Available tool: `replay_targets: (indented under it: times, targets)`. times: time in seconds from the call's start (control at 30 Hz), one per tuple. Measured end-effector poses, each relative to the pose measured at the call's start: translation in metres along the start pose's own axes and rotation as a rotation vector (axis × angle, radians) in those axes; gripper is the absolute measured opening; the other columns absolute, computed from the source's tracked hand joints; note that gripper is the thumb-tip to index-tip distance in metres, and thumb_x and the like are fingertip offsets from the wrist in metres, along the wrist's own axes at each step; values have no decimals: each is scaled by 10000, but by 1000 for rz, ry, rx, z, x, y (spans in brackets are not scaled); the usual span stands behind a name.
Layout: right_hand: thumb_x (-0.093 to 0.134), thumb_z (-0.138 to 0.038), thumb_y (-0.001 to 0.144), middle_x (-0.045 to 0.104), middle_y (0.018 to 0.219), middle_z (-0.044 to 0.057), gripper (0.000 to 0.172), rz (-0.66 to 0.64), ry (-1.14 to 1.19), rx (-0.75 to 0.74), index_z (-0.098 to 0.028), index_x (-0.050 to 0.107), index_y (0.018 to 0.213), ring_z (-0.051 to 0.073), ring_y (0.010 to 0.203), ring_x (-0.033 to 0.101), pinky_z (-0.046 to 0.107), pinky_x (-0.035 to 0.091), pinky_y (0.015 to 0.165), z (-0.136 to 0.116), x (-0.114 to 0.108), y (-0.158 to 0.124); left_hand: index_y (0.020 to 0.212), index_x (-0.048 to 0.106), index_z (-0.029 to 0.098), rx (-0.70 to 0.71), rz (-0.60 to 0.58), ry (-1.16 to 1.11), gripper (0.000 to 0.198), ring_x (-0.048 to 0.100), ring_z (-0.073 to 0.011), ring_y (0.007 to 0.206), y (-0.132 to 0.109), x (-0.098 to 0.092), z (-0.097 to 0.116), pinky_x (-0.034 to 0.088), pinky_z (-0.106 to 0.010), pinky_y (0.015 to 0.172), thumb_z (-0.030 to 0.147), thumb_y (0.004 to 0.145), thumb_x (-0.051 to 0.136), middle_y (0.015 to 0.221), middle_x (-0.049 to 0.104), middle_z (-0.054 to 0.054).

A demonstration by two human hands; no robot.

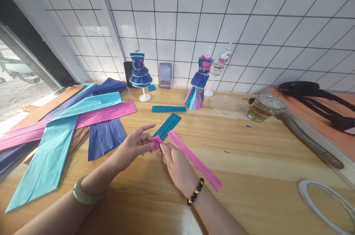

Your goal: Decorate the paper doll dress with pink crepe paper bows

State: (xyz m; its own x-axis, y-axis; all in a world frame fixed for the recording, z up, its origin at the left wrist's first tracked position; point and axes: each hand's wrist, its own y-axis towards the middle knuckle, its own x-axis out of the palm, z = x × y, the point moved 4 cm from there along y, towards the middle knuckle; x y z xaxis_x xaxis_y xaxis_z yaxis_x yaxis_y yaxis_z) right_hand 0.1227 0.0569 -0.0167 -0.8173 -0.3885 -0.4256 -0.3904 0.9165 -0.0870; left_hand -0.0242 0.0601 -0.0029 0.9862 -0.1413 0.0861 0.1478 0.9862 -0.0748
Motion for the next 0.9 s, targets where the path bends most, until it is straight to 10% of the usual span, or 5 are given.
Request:
replay_targets:
  times: [0.9]
  targets:
    - [228, -537, 900, 411, 565, -36, 488, 16, -7, -26, -185, 522, 733, 97, 497, 378, 211, 321, 473, -1, 0, -1, 1238, 394, 163, 10, -15, 0, 600, 573, -137, 654, 0, 2, -1, 406, -262, 613, 237, 706, 661, 690, 618, 2]
